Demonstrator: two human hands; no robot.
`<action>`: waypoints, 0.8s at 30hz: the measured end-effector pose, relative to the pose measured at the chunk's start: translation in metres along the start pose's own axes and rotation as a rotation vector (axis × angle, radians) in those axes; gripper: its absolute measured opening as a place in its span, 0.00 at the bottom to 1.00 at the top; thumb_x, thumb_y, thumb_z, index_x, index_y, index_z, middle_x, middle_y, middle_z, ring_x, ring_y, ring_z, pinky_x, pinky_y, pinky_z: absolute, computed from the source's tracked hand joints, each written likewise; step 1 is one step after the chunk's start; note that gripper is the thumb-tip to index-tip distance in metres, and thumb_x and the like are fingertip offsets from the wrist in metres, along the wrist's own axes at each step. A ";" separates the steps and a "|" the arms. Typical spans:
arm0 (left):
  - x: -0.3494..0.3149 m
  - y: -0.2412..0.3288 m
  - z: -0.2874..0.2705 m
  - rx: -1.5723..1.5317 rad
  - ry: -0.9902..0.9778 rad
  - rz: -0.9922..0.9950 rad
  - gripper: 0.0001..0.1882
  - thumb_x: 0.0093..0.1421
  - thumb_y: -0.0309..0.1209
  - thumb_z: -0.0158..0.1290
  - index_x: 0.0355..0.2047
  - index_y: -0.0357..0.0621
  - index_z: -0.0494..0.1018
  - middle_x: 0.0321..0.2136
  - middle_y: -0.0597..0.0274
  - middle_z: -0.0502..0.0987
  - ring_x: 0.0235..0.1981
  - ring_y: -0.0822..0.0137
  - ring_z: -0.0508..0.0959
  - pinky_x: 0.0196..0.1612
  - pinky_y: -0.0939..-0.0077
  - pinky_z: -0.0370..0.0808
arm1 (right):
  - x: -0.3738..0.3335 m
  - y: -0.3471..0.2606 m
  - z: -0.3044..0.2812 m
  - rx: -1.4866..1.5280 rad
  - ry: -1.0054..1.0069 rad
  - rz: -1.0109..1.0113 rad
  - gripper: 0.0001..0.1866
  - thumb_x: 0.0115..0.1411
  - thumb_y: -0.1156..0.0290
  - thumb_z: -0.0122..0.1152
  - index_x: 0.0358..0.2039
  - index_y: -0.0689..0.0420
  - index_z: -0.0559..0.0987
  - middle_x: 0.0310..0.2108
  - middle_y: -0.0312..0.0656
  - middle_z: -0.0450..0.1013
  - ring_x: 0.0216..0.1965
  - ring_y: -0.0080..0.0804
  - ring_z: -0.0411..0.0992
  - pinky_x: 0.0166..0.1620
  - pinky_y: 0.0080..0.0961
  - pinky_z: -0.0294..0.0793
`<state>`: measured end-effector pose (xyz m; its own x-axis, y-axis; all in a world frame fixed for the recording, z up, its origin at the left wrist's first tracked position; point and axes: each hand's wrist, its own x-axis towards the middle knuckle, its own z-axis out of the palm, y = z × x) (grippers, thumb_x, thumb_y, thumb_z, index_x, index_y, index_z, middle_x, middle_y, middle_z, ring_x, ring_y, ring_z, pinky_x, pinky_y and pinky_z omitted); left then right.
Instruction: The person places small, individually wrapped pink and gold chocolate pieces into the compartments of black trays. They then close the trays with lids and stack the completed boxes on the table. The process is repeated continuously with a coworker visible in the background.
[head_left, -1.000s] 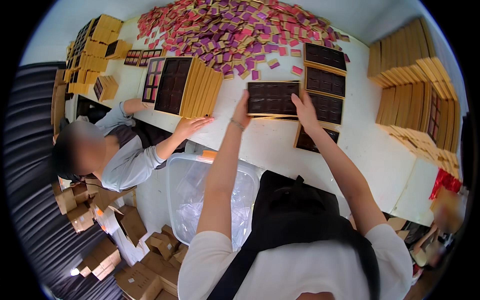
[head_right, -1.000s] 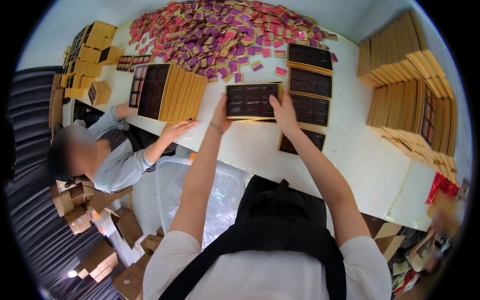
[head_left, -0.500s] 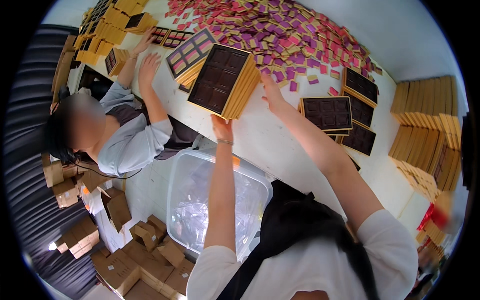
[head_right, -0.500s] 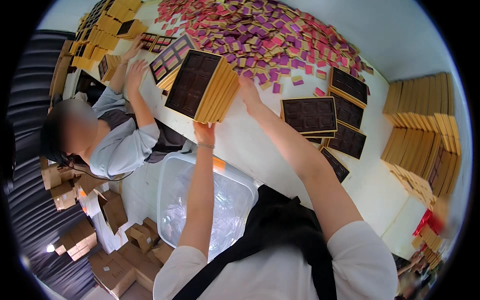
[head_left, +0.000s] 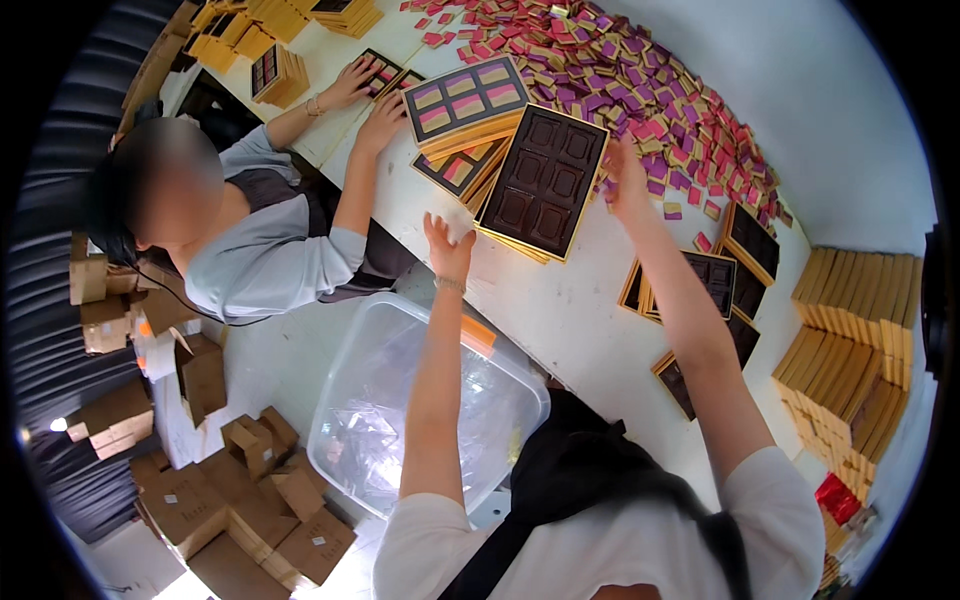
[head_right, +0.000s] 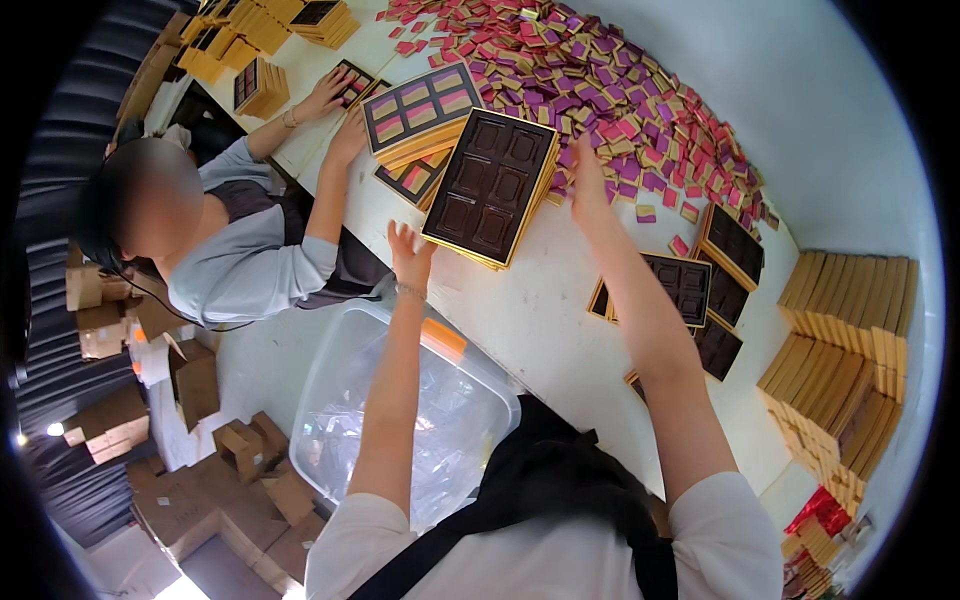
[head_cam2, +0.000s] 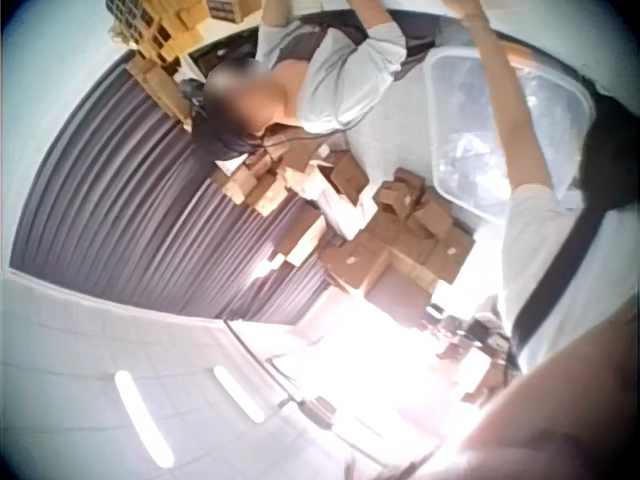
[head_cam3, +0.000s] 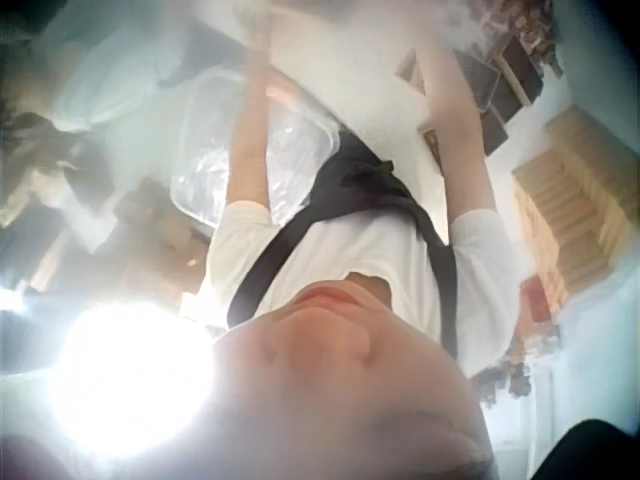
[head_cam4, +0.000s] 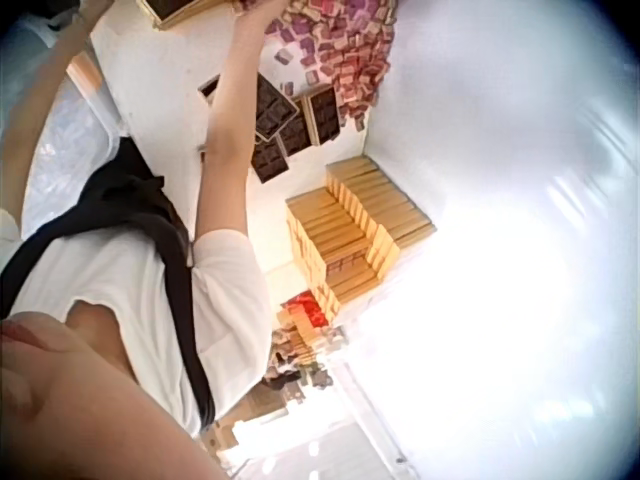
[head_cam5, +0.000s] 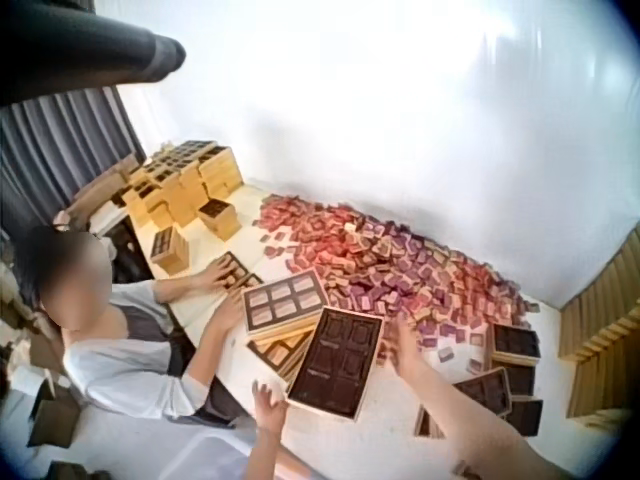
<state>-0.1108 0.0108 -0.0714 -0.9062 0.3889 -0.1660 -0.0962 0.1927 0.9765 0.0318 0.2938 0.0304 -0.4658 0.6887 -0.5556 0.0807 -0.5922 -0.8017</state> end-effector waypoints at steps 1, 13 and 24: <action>0.009 -0.002 0.003 0.132 0.015 0.099 0.55 0.47 0.33 0.65 0.67 0.43 0.40 0.65 0.44 0.53 0.64 0.51 0.60 0.61 0.55 0.62 | -0.005 -0.025 0.005 -0.030 -0.007 -0.080 0.42 0.60 0.36 0.45 0.64 0.55 0.61 0.66 0.41 0.55 0.65 0.39 0.53 0.65 0.47 0.44; 0.045 0.026 0.022 0.429 0.055 0.266 0.71 0.28 0.31 0.75 0.67 0.45 0.37 0.57 0.50 0.63 0.58 0.51 0.64 0.58 0.65 0.67 | 0.055 -0.142 0.189 -1.893 -0.677 -0.532 0.49 0.50 0.48 0.67 0.58 0.75 0.59 0.50 0.60 0.69 0.49 0.47 0.72 0.47 0.35 0.71; -0.108 -0.022 -0.019 0.609 0.536 0.209 0.64 0.30 0.29 0.70 0.65 0.40 0.42 0.59 0.51 0.60 0.59 0.50 0.64 0.57 0.57 0.68 | -0.073 -0.024 0.287 -2.245 -1.125 -0.618 0.26 0.48 0.63 0.70 0.45 0.64 0.78 0.41 0.51 0.76 0.40 0.45 0.77 0.39 0.43 0.76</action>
<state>-0.0187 -0.0525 -0.0720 -0.9685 0.0194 0.2481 0.1953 0.6774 0.7092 -0.1893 0.1377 0.1535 -0.7477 -0.2205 -0.6263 -0.1902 0.9749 -0.1162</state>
